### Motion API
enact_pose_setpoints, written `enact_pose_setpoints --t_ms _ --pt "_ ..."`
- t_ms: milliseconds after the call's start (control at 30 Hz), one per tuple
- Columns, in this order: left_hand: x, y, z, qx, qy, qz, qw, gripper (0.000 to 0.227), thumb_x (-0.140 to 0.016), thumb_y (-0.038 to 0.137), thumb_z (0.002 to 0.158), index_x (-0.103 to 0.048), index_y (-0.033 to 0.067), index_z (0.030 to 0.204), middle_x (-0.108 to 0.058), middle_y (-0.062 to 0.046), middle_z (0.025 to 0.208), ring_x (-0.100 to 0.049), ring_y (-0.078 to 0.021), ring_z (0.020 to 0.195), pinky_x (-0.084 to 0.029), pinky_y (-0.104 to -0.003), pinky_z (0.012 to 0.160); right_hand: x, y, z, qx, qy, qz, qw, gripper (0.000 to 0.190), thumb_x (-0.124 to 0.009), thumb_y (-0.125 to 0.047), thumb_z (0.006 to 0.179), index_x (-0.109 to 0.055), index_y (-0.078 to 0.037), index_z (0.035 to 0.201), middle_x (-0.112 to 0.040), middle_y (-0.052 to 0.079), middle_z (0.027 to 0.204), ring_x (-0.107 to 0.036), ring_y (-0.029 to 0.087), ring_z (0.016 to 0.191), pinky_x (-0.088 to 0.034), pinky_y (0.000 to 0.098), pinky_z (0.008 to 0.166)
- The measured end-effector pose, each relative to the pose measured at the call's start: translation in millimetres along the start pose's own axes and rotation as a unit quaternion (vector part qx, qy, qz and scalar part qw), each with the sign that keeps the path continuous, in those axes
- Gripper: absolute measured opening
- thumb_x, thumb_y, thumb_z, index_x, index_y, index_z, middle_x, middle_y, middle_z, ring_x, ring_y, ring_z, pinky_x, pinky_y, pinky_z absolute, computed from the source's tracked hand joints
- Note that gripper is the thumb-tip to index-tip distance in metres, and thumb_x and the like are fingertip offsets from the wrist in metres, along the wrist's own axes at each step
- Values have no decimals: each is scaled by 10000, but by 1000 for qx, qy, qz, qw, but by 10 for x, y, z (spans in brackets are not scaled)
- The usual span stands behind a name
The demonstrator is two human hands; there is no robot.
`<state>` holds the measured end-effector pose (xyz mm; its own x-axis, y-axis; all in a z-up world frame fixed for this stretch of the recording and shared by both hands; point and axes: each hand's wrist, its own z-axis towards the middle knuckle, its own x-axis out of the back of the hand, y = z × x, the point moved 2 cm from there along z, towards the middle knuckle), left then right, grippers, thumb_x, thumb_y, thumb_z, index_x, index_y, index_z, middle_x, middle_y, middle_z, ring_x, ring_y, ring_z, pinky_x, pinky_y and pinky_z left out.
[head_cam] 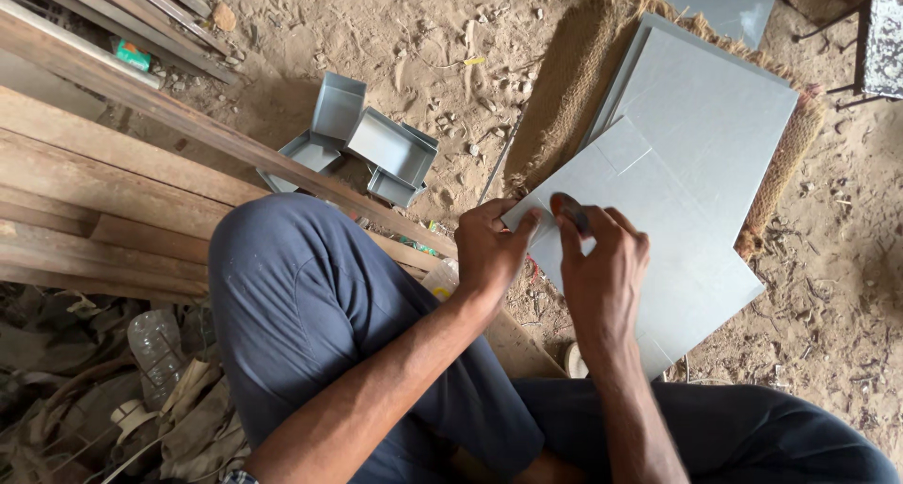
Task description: The person sits on the ground and uses a small circular abrasive pad to rub the surface of a rectangular metal sheet. They repeatedly move the pad back and forth across the sheet's surface, occasionally lifting the pad to reposition it or switch to a different sheet from a nearby stack.
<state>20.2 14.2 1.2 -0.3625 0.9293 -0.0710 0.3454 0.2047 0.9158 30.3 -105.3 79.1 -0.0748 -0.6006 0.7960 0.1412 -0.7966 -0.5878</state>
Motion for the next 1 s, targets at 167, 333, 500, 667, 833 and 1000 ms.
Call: enact_pose_setpoints --t_ms 167,333,500,667,833,1000 --pt "-14 14 -4 -12 21 54 998 259 -734 143 907 -739 -28 1102 -797 -159 901 -754 -186 680 -587 -306 589 -315 51 152 14 18 -51 998 136 -734 -142 958 -793 -43 1030 -771 101 925 -659 238 653 -511 468 669" --pt "16 20 -41 -35 14 18 999 277 -745 138 897 -728 -44 1105 -796 -172 907 -772 -179 704 -605 -298 616 -230 78 79 55 50 -14 997 156 -774 -142 914 -808 -36 1024 -802 85 955 -691 236 738 -523 467 725" --pt "28 -2 -19 -31 0 38 999 240 -728 146 920 -755 -54 1050 -789 -198 813 -728 -216 622 -541 -334 545 -3 43 -23 -8 -5 27 1000 157 -765 -112 955 -767 20 1041 -761 153 961 -707 250 757 -532 428 725" --pt "23 -97 13 -84 14 46 995 241 -744 131 909 -745 -38 1080 -791 -157 862 -763 -179 690 -585 -288 582 -282 -35 133 19 34 35 999 141 -759 -55 926 -775 4 1053 -775 144 978 -707 253 758 -538 407 719" --pt "1 -76 36 -100 11 5 995 221 -730 104 926 -753 -54 1077 -800 -152 878 -752 -172 680 -566 -287 558 -302 -47 226 -21 -14 55 998 156 -744 -97 940 -769 -26 1077 -759 122 1005 -675 243 734 -514 403 700" --pt "17 -123 6 -70 -11 9 997 204 -728 124 947 -757 -61 1027 -777 -182 769 -689 -177 532 -487 -296 459 -50 62 -99 37 20 -53 998 131 -757 -113 992 -763 -7 1069 -747 120 956 -631 270 880 -425 450 919"
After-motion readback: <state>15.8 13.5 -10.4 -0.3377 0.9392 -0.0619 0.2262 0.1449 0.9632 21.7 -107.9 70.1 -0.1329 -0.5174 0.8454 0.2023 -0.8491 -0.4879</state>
